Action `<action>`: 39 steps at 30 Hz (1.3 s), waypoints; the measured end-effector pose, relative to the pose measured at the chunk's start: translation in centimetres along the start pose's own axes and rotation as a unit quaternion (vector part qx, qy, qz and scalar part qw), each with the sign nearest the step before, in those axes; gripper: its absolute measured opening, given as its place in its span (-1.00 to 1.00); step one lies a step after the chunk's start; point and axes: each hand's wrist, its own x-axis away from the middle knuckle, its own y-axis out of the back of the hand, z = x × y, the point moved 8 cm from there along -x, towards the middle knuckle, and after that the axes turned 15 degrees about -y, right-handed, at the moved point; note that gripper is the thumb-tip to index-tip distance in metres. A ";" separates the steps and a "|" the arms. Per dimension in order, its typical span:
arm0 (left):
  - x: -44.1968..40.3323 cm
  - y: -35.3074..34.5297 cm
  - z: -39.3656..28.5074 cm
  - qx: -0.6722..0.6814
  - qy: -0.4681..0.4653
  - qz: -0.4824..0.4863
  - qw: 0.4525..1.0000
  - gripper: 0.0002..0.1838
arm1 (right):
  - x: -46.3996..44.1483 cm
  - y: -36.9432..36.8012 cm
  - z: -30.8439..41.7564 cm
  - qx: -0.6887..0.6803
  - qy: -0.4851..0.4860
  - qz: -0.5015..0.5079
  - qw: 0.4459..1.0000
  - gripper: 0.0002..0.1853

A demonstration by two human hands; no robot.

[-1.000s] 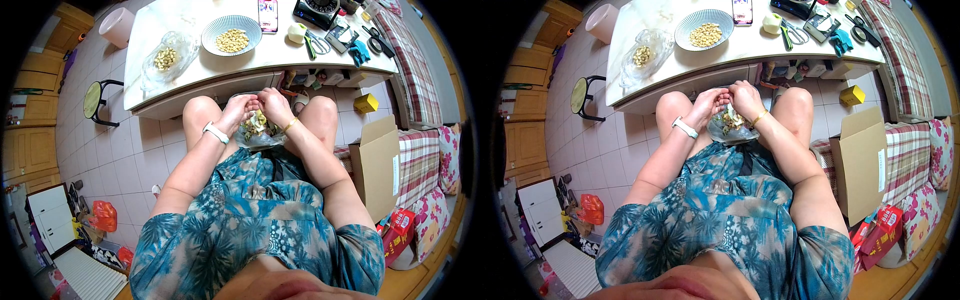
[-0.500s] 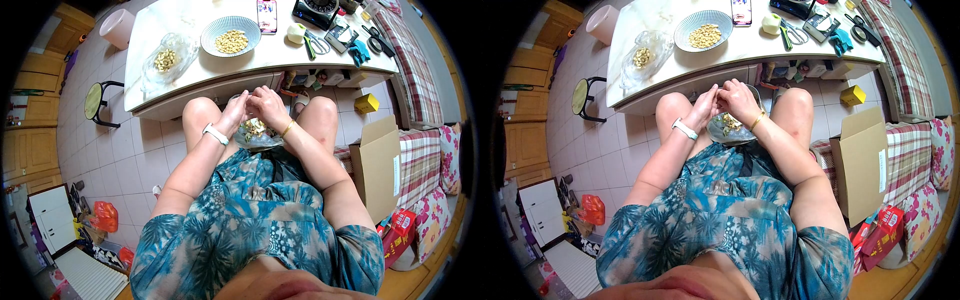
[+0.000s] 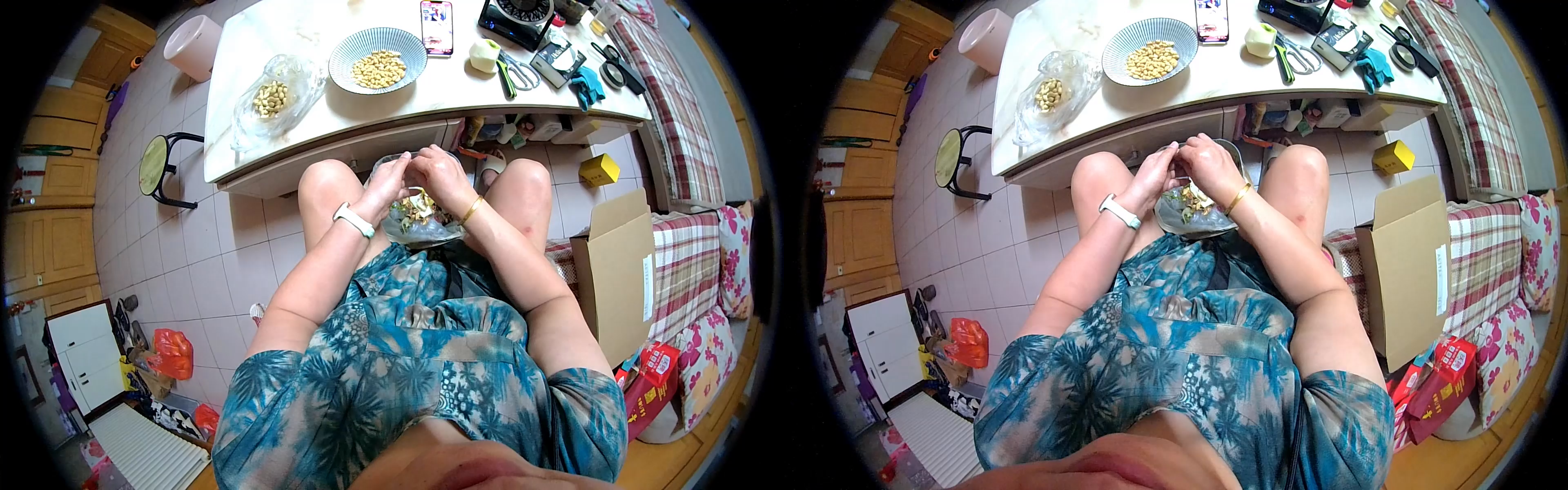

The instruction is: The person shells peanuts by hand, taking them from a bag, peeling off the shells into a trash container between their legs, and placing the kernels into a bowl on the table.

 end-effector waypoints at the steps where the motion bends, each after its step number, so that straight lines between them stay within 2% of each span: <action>1: 0.0 0.0 0.0 0.000 0.000 0.000 1.000 -0.62 | 0.0 0.0 -0.1 -0.008 0.004 -0.002 1.000 -0.90; 14: 0.1 0.0 0.7 -0.015 0.019 -0.004 1.000 -0.54 | 0.2 0.6 1.2 -0.012 0.047 -0.001 0.999 -0.92; 24: 0.1 0.2 0.0 -0.059 -0.004 -0.015 0.998 -0.54 | 0.1 0.0 0.2 -0.009 0.031 0.001 0.999 -0.93; 28: 0.0 0.5 0.1 -0.046 0.002 -0.014 0.999 -0.60 | -0.1 0.2 -1.0 -0.013 -0.005 -0.028 1.000 -0.94; 33: -0.8 2.2 0.7 -0.106 -0.022 -0.047 0.993 -0.73 | -0.2 1.3 -2.0 0.022 -0.051 -0.077 0.995 -0.99; 39: -1.0 2.3 0.5 -0.087 -0.052 -0.048 0.994 -0.72 | 0.5 -1.1 -3.6 0.082 -0.069 -0.012 0.994 -0.94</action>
